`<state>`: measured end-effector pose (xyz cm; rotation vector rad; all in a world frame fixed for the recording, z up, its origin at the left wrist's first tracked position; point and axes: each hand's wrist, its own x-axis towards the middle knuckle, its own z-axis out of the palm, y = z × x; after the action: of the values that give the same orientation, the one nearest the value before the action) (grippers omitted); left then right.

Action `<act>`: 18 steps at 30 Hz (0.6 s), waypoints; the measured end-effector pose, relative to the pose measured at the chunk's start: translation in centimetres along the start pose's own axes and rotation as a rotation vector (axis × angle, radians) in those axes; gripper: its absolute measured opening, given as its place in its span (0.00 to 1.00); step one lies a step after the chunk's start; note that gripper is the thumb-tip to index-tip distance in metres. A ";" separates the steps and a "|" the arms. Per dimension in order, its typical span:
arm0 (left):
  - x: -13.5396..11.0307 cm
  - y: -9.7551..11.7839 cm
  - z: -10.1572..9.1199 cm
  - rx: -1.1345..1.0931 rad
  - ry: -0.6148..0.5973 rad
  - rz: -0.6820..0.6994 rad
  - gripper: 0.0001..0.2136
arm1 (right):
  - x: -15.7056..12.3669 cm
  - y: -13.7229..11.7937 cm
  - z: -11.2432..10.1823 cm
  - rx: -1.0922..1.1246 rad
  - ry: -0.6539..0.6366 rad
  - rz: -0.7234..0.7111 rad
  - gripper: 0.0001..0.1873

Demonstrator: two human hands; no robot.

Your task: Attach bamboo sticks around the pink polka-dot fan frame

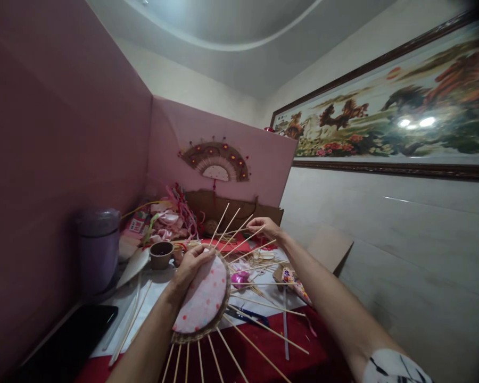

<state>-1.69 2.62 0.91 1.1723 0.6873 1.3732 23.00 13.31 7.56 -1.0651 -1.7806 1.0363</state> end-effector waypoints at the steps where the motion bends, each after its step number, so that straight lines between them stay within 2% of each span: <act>1: 0.1 -0.1 -0.1 0.010 0.006 0.006 0.12 | 0.0 -0.4 -0.3 -0.009 0.014 -0.012 0.15; 5: 0.3 -0.4 -0.2 0.062 0.005 0.016 0.12 | -0.1 -2.2 -1.1 -0.037 0.079 -0.082 0.15; 11: 0.5 -0.9 -0.3 0.133 0.025 0.030 0.10 | -0.7 -4.4 -0.6 -0.124 0.171 -0.223 0.15; 15: 1.1 -1.4 -0.8 0.147 0.078 0.027 0.10 | -1.3 -4.8 -0.2 -0.361 0.128 -0.349 0.11; 18: 1.2 -1.4 -0.8 0.111 0.061 0.024 0.13 | -1.9 -4.5 0.1 -0.626 0.083 -0.355 0.09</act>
<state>-1.76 4.18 -0.36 1.2340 0.8035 1.4107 22.33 10.10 11.25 -1.0660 -2.1821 0.2104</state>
